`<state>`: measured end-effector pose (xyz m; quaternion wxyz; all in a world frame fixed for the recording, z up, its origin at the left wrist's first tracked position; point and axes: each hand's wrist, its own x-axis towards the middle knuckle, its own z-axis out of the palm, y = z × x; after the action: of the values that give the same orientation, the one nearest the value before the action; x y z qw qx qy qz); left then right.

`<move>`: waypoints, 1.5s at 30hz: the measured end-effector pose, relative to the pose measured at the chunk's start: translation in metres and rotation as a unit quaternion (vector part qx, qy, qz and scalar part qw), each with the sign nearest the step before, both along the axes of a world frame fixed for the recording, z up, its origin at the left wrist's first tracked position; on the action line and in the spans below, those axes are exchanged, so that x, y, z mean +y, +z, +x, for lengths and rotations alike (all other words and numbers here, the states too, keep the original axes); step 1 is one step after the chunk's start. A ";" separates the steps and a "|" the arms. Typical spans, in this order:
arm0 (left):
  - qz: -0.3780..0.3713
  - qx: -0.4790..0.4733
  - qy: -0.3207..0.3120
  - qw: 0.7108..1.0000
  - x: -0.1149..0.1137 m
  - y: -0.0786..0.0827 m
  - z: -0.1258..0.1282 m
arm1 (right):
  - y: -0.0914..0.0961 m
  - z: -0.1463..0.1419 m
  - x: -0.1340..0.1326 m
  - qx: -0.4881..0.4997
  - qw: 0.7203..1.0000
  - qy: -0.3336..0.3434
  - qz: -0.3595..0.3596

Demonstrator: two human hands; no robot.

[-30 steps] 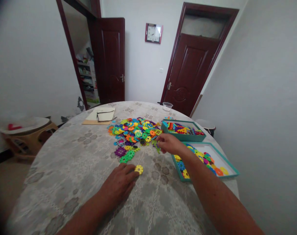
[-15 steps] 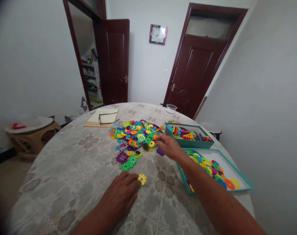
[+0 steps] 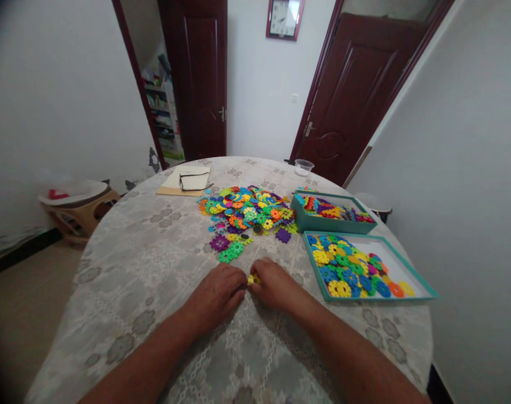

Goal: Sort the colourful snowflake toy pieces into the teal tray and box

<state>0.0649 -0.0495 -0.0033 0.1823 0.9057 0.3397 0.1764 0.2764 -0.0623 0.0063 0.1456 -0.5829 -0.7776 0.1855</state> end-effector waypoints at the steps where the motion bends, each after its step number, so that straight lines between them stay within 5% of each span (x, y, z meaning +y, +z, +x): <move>1: 0.003 -0.002 -0.001 1.000 0.001 -0.001 0.000 | 0.002 0.000 0.000 -0.005 1.000 -0.010 0.000; 9: 0.042 -0.003 0.004 0.999 0.007 -0.003 -0.003 | 0.015 -0.003 -0.013 0.027 0.999 -0.015 -0.011; 13: 0.067 -0.006 0.066 0.996 0.012 -0.003 -0.010 | 0.029 0.039 -0.013 0.053 0.991 -0.066 0.100; 18: 0.091 -0.031 0.172 0.980 0.020 -0.003 -0.021 | 0.032 0.121 -0.004 -0.064 0.917 -0.251 0.305; 21: 0.109 -0.045 0.197 0.973 0.024 -0.007 -0.025 | 0.024 0.138 -0.001 -0.112 0.872 -0.299 0.372; 23: 0.119 -0.044 0.202 0.971 0.027 -0.012 -0.025 | 0.017 0.128 0.000 -0.098 0.871 -0.271 0.398; 28: 0.123 0.000 0.221 0.967 0.036 -0.023 -0.024 | -0.017 0.064 0.005 -0.045 0.929 -0.101 0.354; 34: 0.102 0.056 0.271 0.956 0.043 -0.019 -0.021 | -0.052 0.027 0.007 -0.052 0.964 -0.059 0.254; 45: 0.101 0.070 0.242 0.963 0.035 -0.007 -0.018 | -0.042 0.005 0.038 -0.010 0.972 -0.002 0.235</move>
<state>0.0472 -0.0150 -0.0103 0.0175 0.8205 0.5406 0.1847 0.2819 -0.0245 -0.0355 0.2706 -0.5356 -0.7999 -0.0083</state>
